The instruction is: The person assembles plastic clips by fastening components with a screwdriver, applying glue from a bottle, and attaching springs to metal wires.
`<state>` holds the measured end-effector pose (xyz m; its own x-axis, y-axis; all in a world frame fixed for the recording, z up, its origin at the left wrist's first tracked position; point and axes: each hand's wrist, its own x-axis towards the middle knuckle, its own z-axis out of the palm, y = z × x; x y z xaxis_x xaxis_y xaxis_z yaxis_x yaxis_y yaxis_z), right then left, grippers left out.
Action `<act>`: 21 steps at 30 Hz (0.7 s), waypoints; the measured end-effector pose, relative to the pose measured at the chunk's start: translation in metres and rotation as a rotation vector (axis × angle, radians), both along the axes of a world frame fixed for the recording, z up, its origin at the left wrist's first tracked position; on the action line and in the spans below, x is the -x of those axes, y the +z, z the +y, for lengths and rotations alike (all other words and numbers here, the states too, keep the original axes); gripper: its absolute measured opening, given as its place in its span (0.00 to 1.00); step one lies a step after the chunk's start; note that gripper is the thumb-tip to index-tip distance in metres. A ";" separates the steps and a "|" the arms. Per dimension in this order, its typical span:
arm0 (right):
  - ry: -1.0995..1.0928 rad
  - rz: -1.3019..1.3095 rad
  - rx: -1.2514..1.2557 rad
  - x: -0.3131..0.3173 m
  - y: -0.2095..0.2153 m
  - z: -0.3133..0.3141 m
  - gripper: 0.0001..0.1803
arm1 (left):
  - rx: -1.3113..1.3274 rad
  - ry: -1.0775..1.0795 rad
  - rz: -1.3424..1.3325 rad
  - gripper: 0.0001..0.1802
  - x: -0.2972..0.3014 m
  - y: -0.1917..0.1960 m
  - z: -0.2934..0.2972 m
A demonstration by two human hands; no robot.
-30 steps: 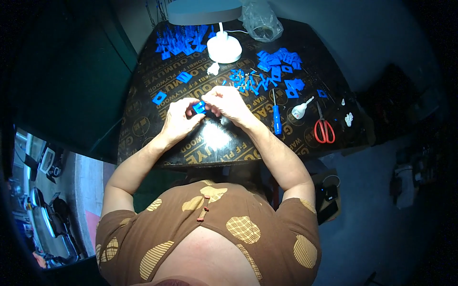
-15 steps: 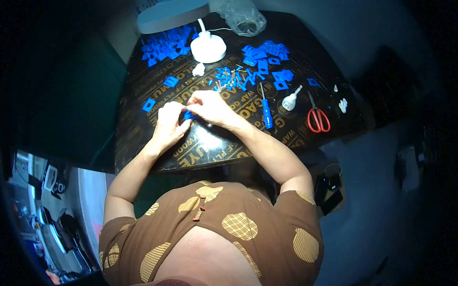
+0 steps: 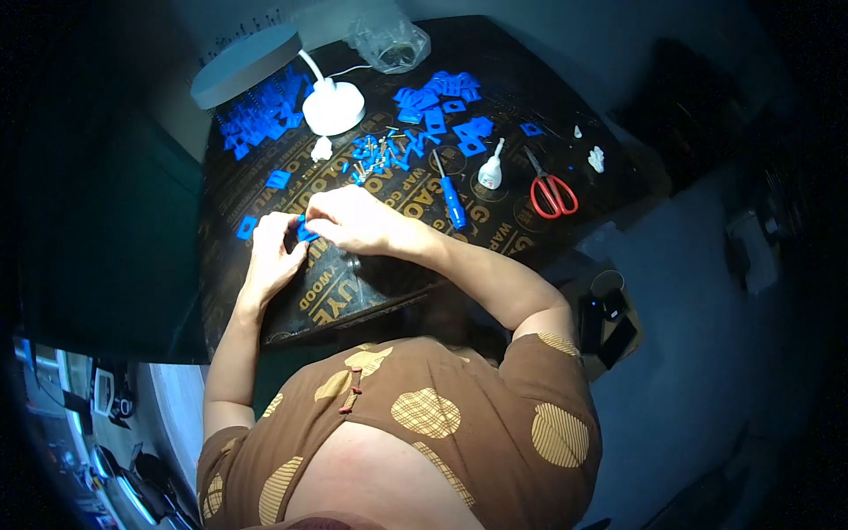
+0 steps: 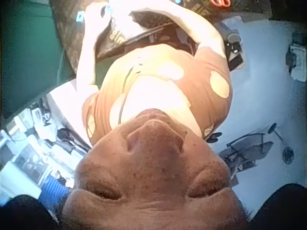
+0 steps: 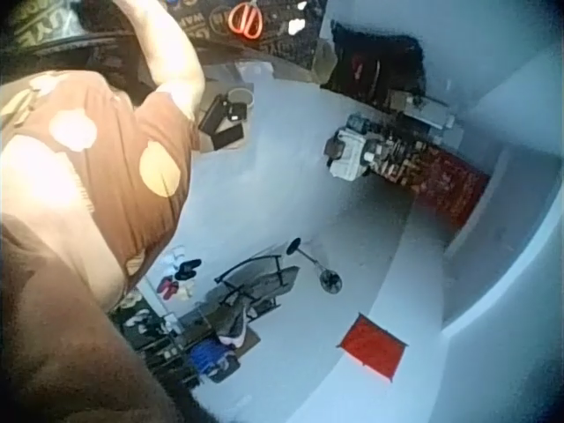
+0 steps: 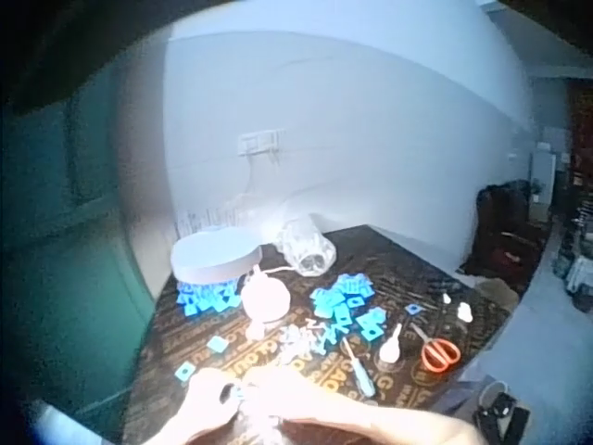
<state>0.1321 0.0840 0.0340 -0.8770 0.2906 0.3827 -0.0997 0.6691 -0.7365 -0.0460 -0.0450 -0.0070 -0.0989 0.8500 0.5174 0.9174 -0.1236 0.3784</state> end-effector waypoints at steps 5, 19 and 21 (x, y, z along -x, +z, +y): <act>0.097 -0.019 -0.091 -0.055 0.024 -0.016 0.11 | -0.014 0.041 -0.083 0.22 0.006 0.002 0.001; -0.781 0.313 0.339 -0.214 0.032 0.087 0.09 | -0.103 -0.005 -0.096 0.09 -0.047 0.053 -0.017; -0.877 0.269 0.327 -0.223 0.023 0.112 0.09 | -0.112 -0.069 -0.085 0.10 -0.061 0.053 -0.014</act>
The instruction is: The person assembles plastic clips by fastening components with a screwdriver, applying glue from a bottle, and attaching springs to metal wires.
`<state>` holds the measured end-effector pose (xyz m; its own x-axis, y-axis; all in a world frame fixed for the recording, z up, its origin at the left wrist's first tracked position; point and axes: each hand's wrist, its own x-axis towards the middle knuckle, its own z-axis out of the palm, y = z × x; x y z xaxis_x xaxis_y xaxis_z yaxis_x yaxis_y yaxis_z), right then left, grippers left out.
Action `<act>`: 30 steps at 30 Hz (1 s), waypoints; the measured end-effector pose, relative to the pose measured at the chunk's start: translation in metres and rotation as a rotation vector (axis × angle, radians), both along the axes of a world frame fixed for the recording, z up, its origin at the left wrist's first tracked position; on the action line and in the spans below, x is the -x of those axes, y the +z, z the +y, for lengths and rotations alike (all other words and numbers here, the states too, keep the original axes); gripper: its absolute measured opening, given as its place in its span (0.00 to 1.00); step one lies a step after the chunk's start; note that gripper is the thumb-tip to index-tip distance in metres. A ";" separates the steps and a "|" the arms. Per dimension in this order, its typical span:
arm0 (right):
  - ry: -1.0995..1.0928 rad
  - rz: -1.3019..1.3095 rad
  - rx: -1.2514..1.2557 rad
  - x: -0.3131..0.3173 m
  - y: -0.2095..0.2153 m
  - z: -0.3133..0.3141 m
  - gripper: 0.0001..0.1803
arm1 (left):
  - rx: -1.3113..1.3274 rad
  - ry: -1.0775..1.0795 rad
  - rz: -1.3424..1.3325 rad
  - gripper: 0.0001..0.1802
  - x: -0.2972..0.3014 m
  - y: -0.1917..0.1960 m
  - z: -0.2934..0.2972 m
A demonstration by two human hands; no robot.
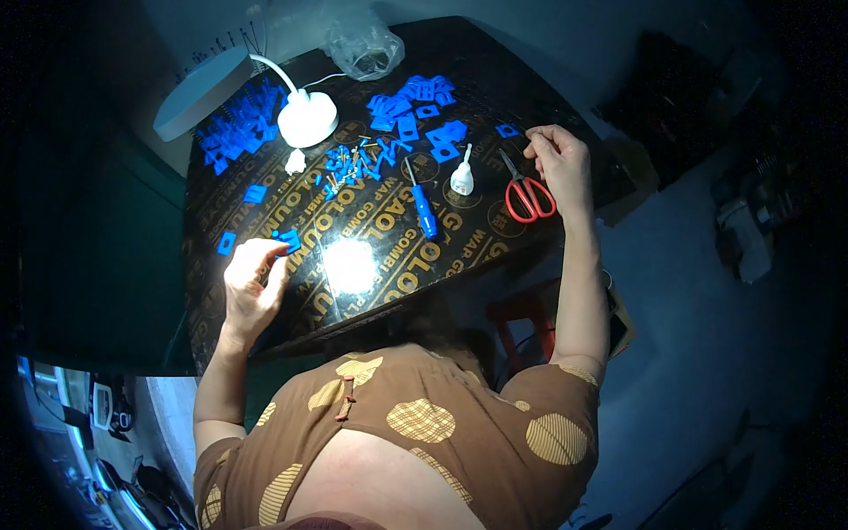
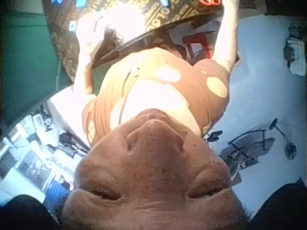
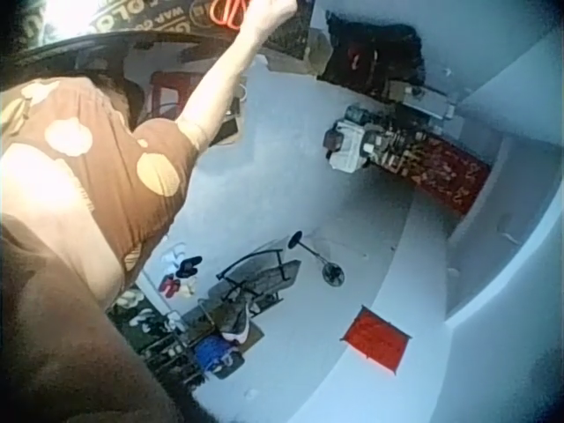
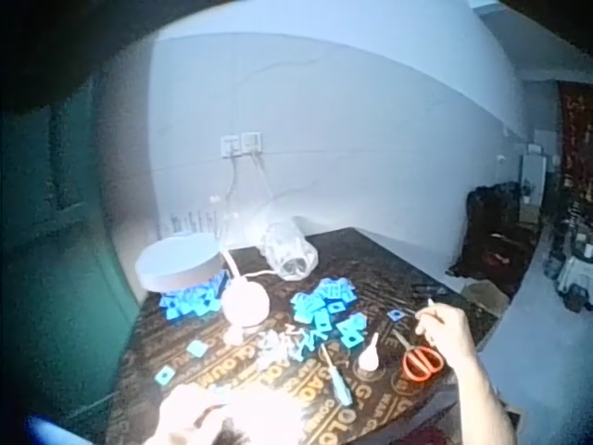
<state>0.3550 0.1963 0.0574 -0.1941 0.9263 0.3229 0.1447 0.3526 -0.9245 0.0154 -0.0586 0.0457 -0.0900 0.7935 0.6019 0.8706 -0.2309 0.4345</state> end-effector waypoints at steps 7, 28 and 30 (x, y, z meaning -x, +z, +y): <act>-0.127 -0.305 -0.127 -0.002 -0.042 0.088 0.09 | 0.033 -0.194 0.069 0.13 -0.039 -0.007 0.035; -0.179 -1.314 -0.401 0.047 -0.047 0.132 0.11 | -0.015 -0.255 -0.005 0.07 -0.028 -0.045 0.065; -0.171 -1.317 -0.388 0.048 -0.047 0.132 0.12 | -0.008 -0.252 -0.005 0.07 -0.028 -0.046 0.065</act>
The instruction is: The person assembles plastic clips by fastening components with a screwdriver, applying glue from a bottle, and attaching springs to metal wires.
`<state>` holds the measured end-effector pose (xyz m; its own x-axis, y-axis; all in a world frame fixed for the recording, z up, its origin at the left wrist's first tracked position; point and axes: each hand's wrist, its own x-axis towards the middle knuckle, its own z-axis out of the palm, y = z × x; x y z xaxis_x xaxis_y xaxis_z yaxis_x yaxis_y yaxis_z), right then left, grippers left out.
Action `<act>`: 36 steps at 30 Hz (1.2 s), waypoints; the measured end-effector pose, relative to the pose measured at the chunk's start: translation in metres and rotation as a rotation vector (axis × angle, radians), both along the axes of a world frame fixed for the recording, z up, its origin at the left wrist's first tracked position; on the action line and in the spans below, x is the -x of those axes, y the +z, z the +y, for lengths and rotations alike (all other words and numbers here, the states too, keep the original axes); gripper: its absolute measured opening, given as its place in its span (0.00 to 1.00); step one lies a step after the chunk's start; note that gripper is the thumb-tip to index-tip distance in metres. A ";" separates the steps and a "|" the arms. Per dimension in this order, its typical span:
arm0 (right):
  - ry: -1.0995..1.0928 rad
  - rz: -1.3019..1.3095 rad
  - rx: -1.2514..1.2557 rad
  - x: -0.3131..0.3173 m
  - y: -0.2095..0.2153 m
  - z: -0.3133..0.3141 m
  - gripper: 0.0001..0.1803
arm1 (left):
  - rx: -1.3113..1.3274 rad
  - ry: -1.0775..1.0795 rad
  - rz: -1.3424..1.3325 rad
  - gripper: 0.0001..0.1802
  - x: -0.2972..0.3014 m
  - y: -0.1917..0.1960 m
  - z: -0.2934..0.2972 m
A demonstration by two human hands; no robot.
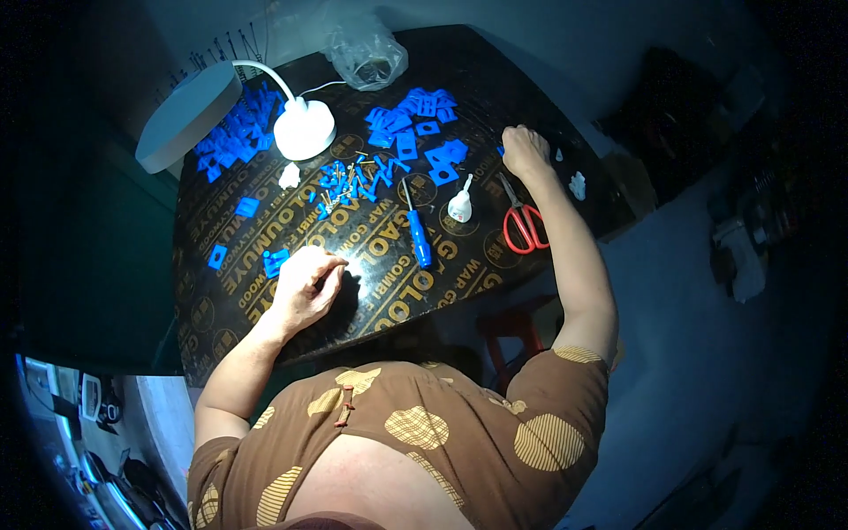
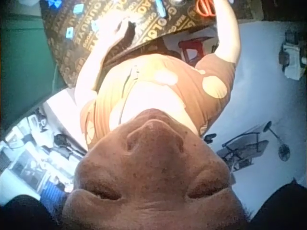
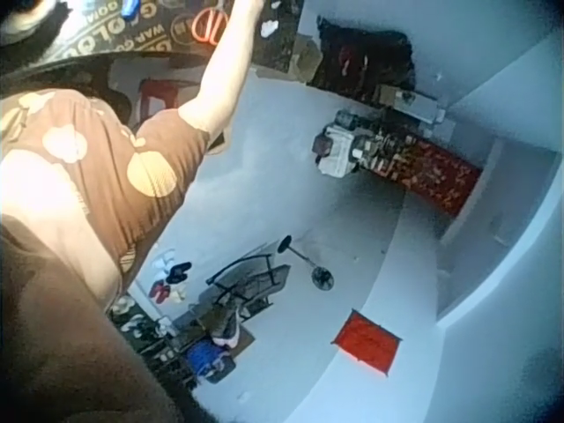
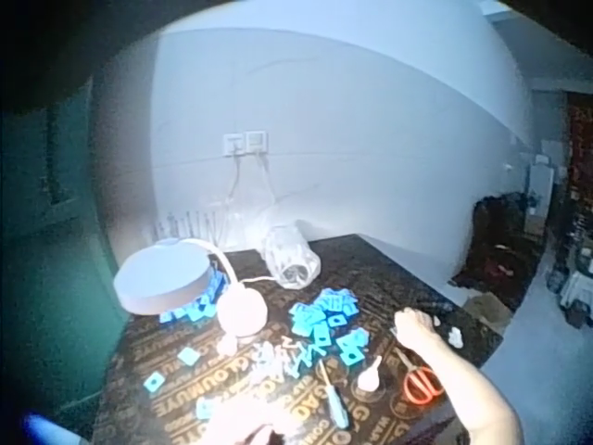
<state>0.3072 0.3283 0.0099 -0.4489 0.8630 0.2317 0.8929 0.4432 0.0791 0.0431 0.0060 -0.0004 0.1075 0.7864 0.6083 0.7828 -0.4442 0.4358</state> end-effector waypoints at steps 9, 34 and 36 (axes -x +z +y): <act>-0.064 -0.010 0.050 -0.004 0.005 0.002 0.11 | 0.005 -0.011 0.001 0.07 0.000 -0.001 0.000; 0.337 1.796 0.612 -0.046 0.079 -0.094 0.08 | 0.018 0.115 0.017 0.02 -0.002 -0.002 0.000; 0.356 1.876 0.645 -0.034 0.086 -0.122 0.06 | 0.044 0.203 -0.073 0.02 0.001 -0.006 0.001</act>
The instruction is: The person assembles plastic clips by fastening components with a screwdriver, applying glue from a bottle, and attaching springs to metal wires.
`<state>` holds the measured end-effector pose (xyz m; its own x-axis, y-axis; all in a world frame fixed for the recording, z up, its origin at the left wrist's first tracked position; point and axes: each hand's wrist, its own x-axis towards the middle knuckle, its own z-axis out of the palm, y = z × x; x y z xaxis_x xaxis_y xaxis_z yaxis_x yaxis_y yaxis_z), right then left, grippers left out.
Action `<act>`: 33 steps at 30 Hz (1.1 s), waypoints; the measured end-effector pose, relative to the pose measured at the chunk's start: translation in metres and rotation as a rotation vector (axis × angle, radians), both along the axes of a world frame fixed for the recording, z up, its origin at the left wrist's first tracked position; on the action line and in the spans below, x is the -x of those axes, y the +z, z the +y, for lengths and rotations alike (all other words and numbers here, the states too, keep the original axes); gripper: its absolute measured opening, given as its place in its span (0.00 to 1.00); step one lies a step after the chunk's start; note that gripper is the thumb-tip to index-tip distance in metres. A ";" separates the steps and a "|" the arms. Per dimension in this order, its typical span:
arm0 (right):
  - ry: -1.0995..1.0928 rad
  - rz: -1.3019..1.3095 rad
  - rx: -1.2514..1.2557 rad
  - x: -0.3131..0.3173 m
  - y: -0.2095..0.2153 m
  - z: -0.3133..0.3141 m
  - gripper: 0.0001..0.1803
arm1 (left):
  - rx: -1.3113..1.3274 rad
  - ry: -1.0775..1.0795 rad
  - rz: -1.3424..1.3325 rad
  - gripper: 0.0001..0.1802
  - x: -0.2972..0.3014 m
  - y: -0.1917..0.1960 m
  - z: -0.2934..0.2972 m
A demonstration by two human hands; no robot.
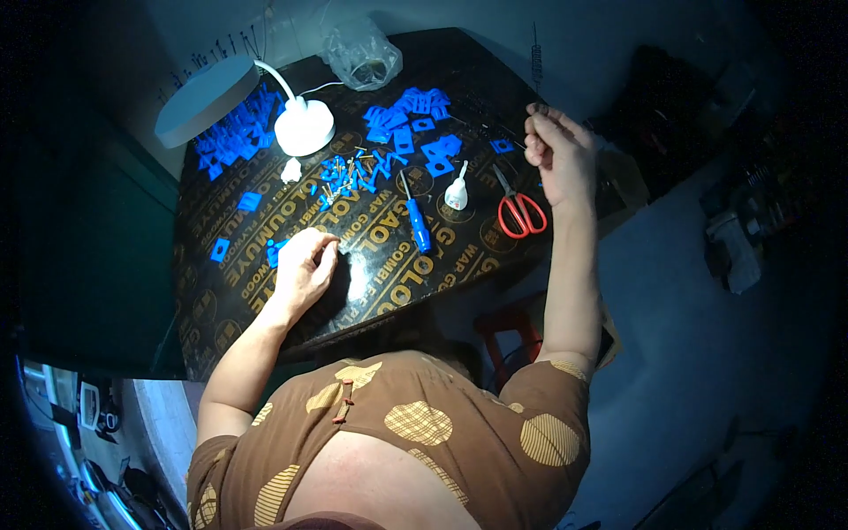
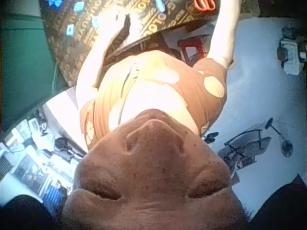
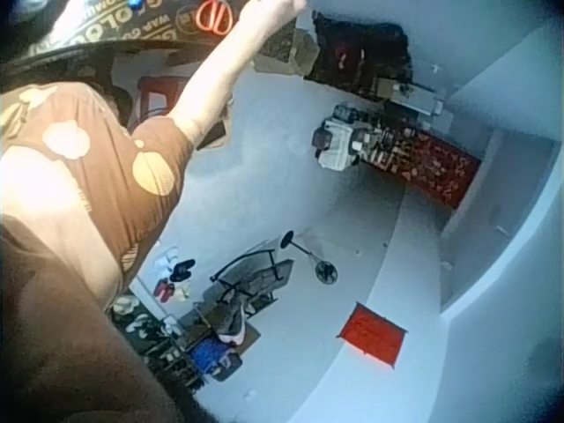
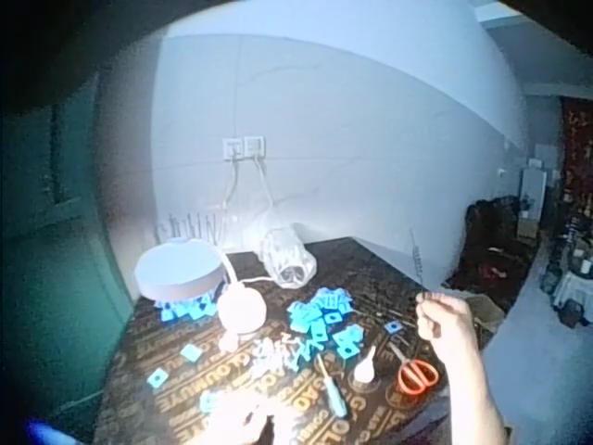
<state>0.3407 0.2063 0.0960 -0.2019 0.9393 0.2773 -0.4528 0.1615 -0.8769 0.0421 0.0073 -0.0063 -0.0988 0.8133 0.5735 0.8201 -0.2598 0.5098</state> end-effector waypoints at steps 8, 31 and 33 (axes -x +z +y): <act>0.145 -0.102 -0.150 0.065 -0.027 -0.076 0.05 | 0.131 0.255 -0.133 0.09 0.014 -0.003 0.000; 0.089 -0.373 -0.172 0.129 -0.109 -0.108 0.07 | 0.144 0.380 -0.089 0.14 0.024 0.001 0.000; 0.074 -0.387 -0.194 0.130 -0.111 -0.108 0.06 | 0.150 0.365 -0.092 0.13 0.023 0.001 0.000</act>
